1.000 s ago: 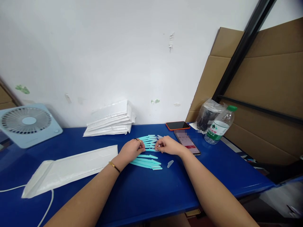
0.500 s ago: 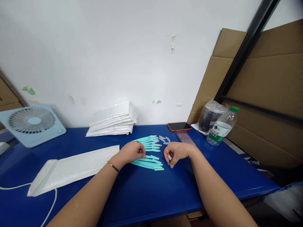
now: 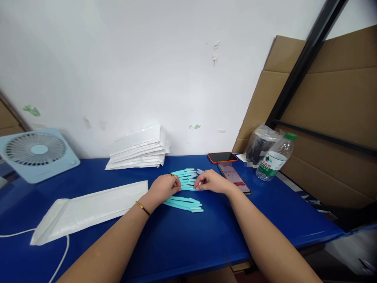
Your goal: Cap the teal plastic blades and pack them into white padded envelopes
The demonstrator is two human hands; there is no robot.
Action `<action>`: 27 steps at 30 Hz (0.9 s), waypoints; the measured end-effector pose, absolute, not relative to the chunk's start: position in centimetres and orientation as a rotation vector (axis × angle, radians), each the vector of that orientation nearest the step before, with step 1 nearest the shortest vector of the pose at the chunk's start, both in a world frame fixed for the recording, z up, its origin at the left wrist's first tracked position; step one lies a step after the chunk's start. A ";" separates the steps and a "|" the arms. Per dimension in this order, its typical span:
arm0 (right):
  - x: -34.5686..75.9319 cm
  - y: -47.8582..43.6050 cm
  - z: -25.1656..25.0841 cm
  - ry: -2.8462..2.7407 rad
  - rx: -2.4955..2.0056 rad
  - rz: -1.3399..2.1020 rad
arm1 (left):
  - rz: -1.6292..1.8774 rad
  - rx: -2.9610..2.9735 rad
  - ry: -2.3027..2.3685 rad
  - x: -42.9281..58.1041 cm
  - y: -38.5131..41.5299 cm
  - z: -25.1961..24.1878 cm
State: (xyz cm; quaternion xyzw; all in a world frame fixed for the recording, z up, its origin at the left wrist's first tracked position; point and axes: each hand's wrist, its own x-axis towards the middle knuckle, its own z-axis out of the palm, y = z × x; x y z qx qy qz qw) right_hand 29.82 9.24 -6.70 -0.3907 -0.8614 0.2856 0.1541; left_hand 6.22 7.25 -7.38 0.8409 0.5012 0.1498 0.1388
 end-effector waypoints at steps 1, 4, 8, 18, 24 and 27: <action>29.6 9.2 -6.9 -2.460 -1.107 0.820 | 0.431 2.433 1.445 6.3 7.3 -7.4; 28.7 9.1 -7.5 -2.416 -1.100 0.777 | 0.436 2.453 1.436 6.5 7.4 -7.7; 28.3 9.2 -7.7 -2.364 -1.096 0.677 | 0.483 2.504 1.508 6.7 7.4 -7.6; 33.1 10.1 -5.5 -2.303 -1.540 0.332 | 0.222 2.388 1.167 5.5 6.6 -6.0; 32.7 10.1 -6.0 -2.360 -1.559 0.615 | 0.345 2.425 1.394 6.1 6.9 -6.8; 32.4 9.8 -5.7 -2.416 -1.511 0.786 | 0.382 2.463 1.396 6.4 6.8 -6.7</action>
